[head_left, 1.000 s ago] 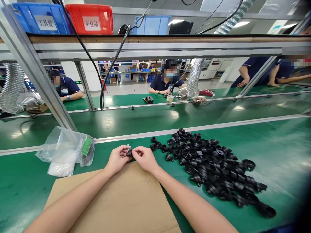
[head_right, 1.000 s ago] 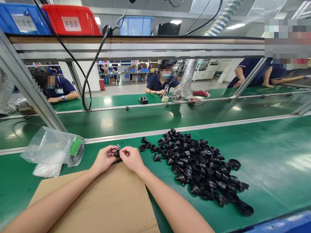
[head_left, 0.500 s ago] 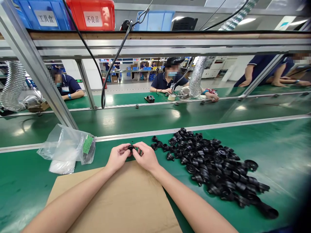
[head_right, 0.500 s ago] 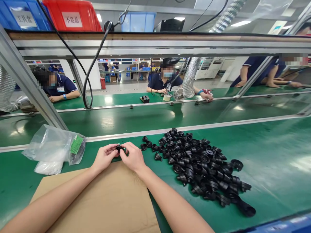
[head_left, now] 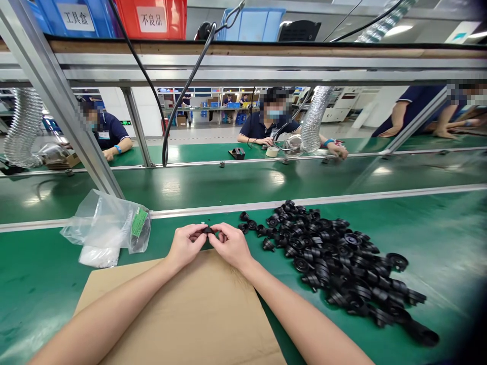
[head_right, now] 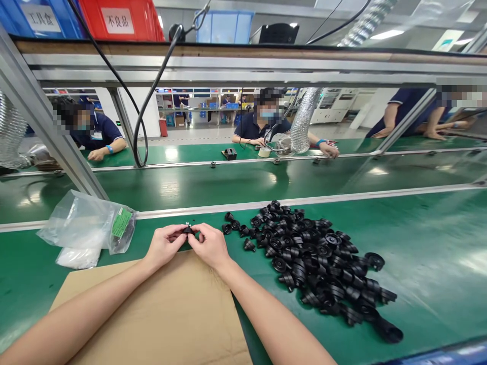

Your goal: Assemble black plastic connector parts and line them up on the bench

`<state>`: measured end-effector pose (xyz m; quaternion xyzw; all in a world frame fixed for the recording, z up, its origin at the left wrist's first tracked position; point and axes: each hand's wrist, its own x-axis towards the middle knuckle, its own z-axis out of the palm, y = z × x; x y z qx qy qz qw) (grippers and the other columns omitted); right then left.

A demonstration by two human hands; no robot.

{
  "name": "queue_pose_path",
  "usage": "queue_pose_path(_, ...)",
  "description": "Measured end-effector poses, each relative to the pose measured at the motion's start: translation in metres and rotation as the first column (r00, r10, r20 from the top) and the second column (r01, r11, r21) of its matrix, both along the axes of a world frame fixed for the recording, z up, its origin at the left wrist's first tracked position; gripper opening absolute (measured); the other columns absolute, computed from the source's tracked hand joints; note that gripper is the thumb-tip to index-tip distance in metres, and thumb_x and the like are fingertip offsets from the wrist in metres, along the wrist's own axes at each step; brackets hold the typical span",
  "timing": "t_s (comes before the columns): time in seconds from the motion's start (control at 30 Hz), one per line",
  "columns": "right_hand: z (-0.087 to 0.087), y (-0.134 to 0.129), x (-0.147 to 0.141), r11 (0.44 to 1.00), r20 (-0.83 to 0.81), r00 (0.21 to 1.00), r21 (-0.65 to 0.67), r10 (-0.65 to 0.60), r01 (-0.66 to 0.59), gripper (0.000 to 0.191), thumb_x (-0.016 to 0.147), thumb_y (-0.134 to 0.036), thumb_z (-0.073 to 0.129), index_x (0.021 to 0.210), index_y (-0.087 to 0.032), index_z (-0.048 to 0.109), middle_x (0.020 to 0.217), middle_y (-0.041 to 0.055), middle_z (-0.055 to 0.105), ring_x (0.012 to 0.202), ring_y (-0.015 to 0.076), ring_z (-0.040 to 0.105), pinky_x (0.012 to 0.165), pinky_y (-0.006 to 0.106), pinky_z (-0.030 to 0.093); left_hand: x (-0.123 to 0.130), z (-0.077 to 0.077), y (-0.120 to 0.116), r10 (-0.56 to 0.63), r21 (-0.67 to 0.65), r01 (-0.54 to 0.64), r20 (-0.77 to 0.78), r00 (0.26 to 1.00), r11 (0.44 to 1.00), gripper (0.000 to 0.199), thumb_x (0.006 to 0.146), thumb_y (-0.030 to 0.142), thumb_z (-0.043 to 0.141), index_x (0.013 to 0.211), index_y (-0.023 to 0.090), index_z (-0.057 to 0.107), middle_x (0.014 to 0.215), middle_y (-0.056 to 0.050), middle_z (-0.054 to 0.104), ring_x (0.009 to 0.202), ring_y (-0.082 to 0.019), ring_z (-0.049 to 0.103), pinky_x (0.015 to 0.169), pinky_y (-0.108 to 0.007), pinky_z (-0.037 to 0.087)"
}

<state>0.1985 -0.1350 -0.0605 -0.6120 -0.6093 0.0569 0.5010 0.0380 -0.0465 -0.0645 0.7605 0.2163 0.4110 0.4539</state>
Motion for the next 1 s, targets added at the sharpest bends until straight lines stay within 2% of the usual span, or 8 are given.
queue_pose_path(0.27,0.007,-0.003,-0.009,1.000,0.020,0.999,-0.004,-0.026,0.026,0.014,0.091,-0.029,0.061,0.092,-0.021,0.073,0.066,-0.0009,0.059,0.056,0.0150,0.049,0.058,0.028,0.039,-0.002,0.006,-0.001,-0.001,0.005,0.001,-0.021,1.000,1.000,0.022,0.088,0.024,0.063,0.104,0.018,0.078,0.101,-0.007,0.078,0.086,-0.021,0.074,0.077,-0.031,0.062)
queue_pose_path(0.37,0.010,-0.003,-0.001,0.995,0.153,0.986,-0.064,-0.070,0.081,0.013,0.092,-0.027,0.062,0.095,-0.023,0.074,0.069,-0.0003,0.063,0.060,0.0165,0.055,0.061,0.028,0.041,0.000,0.003,0.001,-0.028,-0.036,0.027,-0.040,0.999,0.999,0.023,0.090,0.027,0.065,0.108,0.019,0.076,0.102,-0.007,0.077,0.087,-0.021,0.074,0.081,-0.033,0.062)
queue_pose_path(0.43,0.012,-0.003,0.013,0.982,0.333,0.933,-0.080,-0.137,0.172,0.013,0.093,-0.024,0.062,0.097,-0.023,0.074,0.080,0.0024,0.068,0.074,0.0197,0.061,0.066,0.029,0.043,0.001,0.001,0.006,0.013,0.011,-0.012,-0.032,0.999,1.000,0.026,0.091,0.027,0.064,0.115,0.019,0.072,0.105,-0.007,0.075,0.093,-0.021,0.072,0.084,-0.033,0.061)
queue_pose_path(0.53,0.015,-0.007,0.040,0.923,0.583,0.763,-0.057,-0.279,0.381,0.015,0.093,-0.018,0.059,0.094,-0.020,0.073,0.095,0.0088,0.069,0.094,0.0260,0.061,0.073,0.032,0.044,-0.001,-0.003,0.020,0.168,0.158,-0.163,-0.016,0.986,0.974,0.024,0.093,0.022,0.059,0.115,0.020,0.068,0.108,-0.008,0.070,0.096,-0.021,0.068,0.080,-0.032,0.058)
queue_pose_path(0.63,0.016,-0.011,0.060,0.861,0.700,0.632,-0.048,-0.333,0.507,0.016,0.091,-0.016,0.059,0.090,-0.017,0.074,0.098,0.0132,0.066,0.096,0.0290,0.057,0.077,0.035,0.045,-0.005,-0.011,0.035,0.264,0.230,-0.237,-0.091,0.960,0.944,0.021,0.090,0.013,0.053,0.104,0.019,0.067,0.103,-0.008,0.066,0.087,-0.020,0.064,0.072,-0.031,0.054)
queue_pose_path(0.73,0.015,-0.011,0.064,0.867,0.733,0.603,-0.039,-0.314,0.498,0.022,0.089,-0.017,0.060,0.105,-0.016,0.076,0.115,0.0153,0.064,0.107,0.0315,0.053,0.086,0.039,0.045,-0.008,-0.019,0.042,0.263,0.240,-0.221,-0.159,0.952,0.945,0.025,0.085,0.008,0.054,0.101,0.019,0.068,0.100,-0.007,0.065,0.083,-0.020,0.062,0.070,-0.031,0.054)
queue_pose_path(0.87,0.004,-0.003,0.063,0.916,0.780,0.584,-0.037,-0.224,0.400,0.039,0.098,-0.026,0.055,0.136,-0.025,0.064,0.150,0.0119,0.048,0.133,0.0355,0.040,0.105,0.049,0.037,-0.009,-0.022,0.039,0.204,0.277,-0.136,-0.234,0.951,0.951,0.031,0.087,0.007,0.055,0.110,0.021,0.070,0.110,-0.008,0.066,0.101,-0.024,0.063,0.086,-0.037,0.056)
queue_pose_path(1.0,-0.007,0.003,0.077,0.861,0.800,0.546,-0.075,-0.250,0.503,0.034,0.101,-0.023,0.052,0.132,-0.017,0.066,0.143,0.0167,0.056,0.132,0.0409,0.042,0.111,0.063,0.027,-0.007,-0.023,0.039,0.207,0.319,-0.111,-0.285,0.936,0.941,0.032,0.089,0.008,0.056,0.114,0.021,0.070,0.116,-0.010,0.066,0.109,-0.027,0.062,0.099,-0.045,0.054)
